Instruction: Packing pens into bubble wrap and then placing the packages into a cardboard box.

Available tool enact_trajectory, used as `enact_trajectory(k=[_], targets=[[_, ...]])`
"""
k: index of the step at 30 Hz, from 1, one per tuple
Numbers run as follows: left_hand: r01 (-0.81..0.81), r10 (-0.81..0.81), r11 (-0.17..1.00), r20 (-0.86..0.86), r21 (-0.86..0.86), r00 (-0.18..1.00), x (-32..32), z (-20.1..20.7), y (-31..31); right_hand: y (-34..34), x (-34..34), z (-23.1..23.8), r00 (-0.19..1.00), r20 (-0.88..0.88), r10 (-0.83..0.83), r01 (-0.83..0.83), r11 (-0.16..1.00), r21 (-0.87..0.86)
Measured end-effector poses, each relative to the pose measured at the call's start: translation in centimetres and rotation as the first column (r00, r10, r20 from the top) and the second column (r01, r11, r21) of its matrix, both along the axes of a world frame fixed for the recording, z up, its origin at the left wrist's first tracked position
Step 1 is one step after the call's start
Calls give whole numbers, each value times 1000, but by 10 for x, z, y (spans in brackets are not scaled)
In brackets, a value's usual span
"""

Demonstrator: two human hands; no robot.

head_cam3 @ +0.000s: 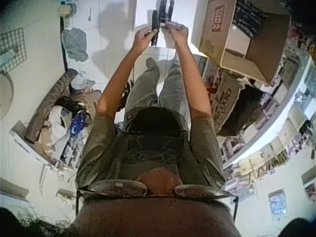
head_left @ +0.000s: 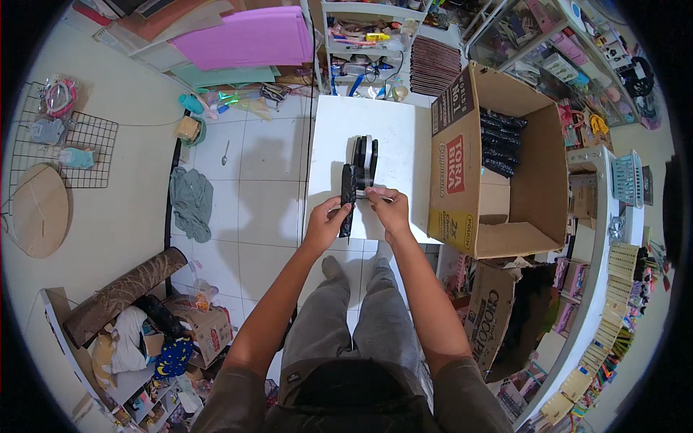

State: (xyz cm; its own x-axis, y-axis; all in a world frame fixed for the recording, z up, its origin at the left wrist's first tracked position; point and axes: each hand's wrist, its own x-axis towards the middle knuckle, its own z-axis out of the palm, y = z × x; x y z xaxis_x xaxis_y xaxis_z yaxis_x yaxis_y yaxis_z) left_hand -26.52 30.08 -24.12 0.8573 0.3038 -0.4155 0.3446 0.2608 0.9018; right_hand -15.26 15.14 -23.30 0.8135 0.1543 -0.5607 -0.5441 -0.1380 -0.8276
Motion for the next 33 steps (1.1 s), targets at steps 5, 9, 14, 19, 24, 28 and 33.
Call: enact_trajectory(k=[5,9,14,19,24,28,33], targets=[[22,-22,1000,28,11,999,1,2,-1,-8,-23,-20,999,31,16,-16,1000,20],[-9,8,1000,78,12,997,-3,2,-4,-3,-31,-18,999,-18,-45,46,995,86],[22,-25,999,51,48,998,-5,0,-3,-1,-30,-28,992,-121,-43,63,984,165],[24,-26,1000,64,20,998,-1,8,-13,-14,-32,-30,958,-277,-79,124,981,150],[17,-23,998,98,61,995,-19,42,-3,-26,-37,62,972,-200,124,-85,977,194],[106,-107,994,65,20,992,-13,105,-29,-77,-37,129,949,145,278,-304,931,200],[275,-271,961,99,-31,958,6,182,-58,-113,-23,219,863,365,349,-416,901,122]])
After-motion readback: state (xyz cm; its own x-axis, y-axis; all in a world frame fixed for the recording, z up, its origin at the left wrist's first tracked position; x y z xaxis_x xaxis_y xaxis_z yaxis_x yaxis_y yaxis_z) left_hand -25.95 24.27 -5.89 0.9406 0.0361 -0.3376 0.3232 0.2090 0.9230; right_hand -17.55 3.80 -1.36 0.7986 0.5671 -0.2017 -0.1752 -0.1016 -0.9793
